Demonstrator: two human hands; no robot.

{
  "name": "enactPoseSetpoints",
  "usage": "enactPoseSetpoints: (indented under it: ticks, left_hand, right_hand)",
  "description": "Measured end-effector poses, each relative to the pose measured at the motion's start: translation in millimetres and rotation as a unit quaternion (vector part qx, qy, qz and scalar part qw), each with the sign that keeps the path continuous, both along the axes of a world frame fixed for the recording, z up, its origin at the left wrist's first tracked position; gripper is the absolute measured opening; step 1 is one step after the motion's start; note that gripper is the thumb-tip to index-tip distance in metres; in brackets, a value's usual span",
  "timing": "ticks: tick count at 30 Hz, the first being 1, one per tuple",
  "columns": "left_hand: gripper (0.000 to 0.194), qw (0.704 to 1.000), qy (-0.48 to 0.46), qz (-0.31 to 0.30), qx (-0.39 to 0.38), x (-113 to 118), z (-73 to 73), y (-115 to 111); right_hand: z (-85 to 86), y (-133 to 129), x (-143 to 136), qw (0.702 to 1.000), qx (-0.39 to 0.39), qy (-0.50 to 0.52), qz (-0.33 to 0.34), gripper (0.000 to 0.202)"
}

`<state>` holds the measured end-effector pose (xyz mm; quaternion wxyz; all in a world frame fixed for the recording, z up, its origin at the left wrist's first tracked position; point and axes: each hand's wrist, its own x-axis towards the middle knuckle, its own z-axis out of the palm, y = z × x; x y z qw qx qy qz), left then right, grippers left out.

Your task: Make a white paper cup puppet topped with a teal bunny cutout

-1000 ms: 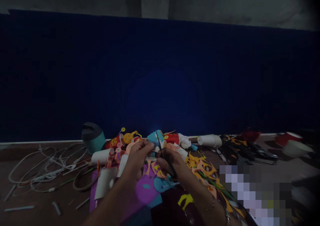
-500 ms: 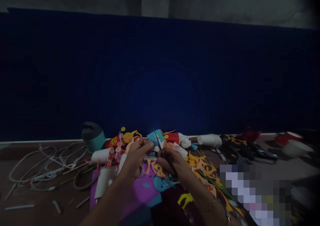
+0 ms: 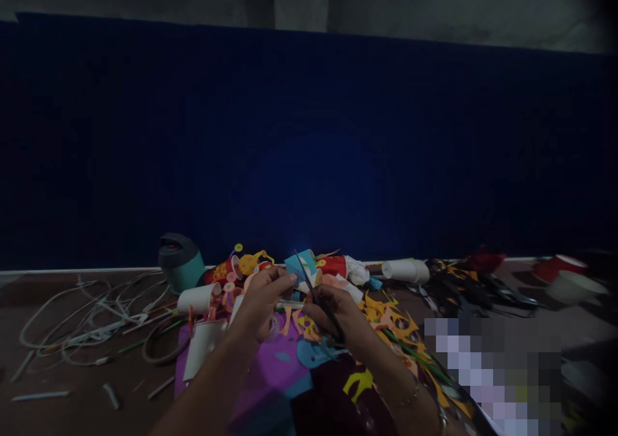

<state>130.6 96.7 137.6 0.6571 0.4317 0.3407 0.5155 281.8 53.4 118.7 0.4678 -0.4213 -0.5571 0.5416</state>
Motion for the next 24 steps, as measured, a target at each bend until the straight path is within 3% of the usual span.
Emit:
enactPoseSetpoints:
  ticks: [16, 24]
  left_hand:
    - [0.025, 1.0, 0.016, -0.018, 0.015, -4.3, 0.7, 2.6]
    - [0.021, 0.999, 0.039, 0.011, 0.031, -0.3, 0.9, 0.1]
  right_hand:
    - [-2.5, 0.4, 6.1, 1.0, -0.004, -0.03, -0.002, 0.034]
    - [-6.0, 2.0, 3.0, 0.999, -0.012, -0.031, -0.018, 0.033]
